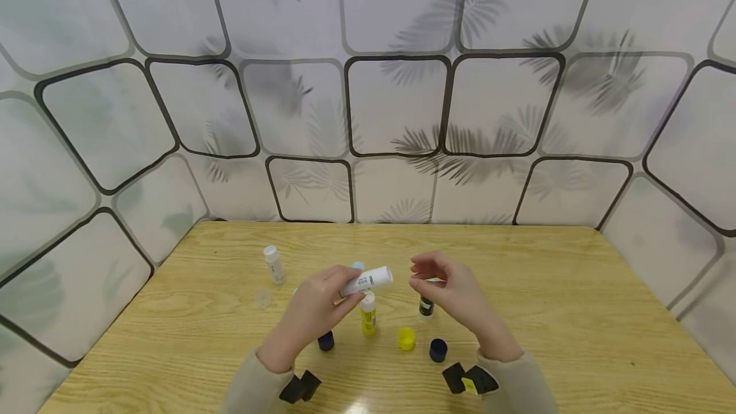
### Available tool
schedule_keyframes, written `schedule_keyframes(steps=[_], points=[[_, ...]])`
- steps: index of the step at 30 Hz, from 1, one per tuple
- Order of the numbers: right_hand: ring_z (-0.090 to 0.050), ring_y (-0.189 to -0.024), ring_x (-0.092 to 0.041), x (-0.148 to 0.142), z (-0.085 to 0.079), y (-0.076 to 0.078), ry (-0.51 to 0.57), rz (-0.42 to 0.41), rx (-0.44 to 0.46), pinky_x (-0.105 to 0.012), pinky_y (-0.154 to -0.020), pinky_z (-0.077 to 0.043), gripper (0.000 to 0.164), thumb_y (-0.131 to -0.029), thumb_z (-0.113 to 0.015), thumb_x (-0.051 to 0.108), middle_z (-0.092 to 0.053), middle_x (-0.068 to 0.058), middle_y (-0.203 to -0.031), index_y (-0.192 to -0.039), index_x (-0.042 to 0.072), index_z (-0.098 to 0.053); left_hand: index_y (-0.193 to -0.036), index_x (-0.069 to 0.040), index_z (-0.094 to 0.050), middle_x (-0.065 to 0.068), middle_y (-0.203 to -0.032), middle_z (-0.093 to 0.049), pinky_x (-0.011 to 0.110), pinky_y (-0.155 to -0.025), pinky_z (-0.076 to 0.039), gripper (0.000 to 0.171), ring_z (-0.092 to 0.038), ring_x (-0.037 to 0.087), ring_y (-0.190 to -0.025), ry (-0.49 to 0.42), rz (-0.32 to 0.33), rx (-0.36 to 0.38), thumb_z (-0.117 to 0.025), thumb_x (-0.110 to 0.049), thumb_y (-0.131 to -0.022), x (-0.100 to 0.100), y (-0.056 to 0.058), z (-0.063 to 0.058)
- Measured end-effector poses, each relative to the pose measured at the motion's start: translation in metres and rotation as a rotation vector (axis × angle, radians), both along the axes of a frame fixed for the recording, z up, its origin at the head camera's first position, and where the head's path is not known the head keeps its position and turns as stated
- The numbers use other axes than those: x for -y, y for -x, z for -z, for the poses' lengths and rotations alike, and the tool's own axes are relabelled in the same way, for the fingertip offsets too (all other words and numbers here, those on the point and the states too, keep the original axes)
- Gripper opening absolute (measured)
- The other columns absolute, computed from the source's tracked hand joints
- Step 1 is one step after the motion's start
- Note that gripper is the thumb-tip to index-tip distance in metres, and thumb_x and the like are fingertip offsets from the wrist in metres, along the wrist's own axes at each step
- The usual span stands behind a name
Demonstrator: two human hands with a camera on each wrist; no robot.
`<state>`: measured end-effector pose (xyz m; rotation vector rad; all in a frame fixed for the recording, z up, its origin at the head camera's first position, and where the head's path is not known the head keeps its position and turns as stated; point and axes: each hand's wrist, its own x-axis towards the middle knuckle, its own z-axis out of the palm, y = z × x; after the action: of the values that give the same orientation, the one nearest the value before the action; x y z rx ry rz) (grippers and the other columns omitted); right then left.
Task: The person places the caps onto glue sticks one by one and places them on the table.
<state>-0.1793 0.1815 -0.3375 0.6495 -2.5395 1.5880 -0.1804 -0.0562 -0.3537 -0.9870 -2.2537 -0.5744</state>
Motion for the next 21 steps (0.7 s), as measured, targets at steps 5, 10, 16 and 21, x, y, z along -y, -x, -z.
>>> schedule_keyframes(steps=[5,10,16,21], points=[[-0.056,-0.087,-0.019,-0.013,-0.007,-0.002,-0.118,0.06,-0.058,-0.026,-0.072,-0.048,0.034,-0.083,-0.062,0.013,-0.057,-0.012,-0.101,-0.111,-0.004,-0.052,-0.097,-0.002,-0.061,0.007,-0.088,-0.063,0.019,-0.059,-0.048,0.029,-0.06,0.012,-0.072,-0.04,-0.014,-0.033,-0.073,-0.013,-0.073,0.006,0.001,-0.003],[-0.056,-0.088,-0.024,-0.026,-0.011,-0.002,-0.23,0.125,-0.083,-0.032,-0.073,-0.049,0.037,-0.083,-0.062,0.016,-0.057,-0.013,-0.102,-0.113,-0.003,-0.053,-0.097,-0.001,-0.061,0.008,-0.089,-0.063,0.02,-0.059,-0.049,0.031,-0.06,0.013,-0.072,-0.059,-0.021,-0.043,-0.073,-0.014,-0.072,0.011,0.002,-0.007],[-0.057,-0.086,-0.028,-0.037,-0.012,0.0,-0.394,0.21,-0.103,-0.042,-0.075,-0.047,0.038,-0.082,-0.064,0.017,-0.058,-0.017,-0.101,-0.111,-0.005,-0.053,-0.097,-0.001,-0.061,0.008,-0.089,-0.062,0.019,-0.059,-0.048,0.03,-0.059,0.013,-0.072,-0.057,-0.028,-0.045,-0.073,-0.014,-0.073,0.014,0.003,-0.007],[-0.056,-0.085,-0.031,-0.046,-0.01,0.004,-0.521,0.253,-0.06,-0.046,-0.072,-0.046,0.038,-0.081,-0.064,0.02,-0.058,-0.019,-0.099,-0.107,-0.006,-0.054,-0.098,-0.001,-0.061,0.007,-0.089,-0.063,0.018,-0.059,-0.048,0.03,-0.059,0.012,-0.073,-0.041,-0.034,-0.042,-0.073,-0.014,-0.073,0.014,0.003,-0.007]])
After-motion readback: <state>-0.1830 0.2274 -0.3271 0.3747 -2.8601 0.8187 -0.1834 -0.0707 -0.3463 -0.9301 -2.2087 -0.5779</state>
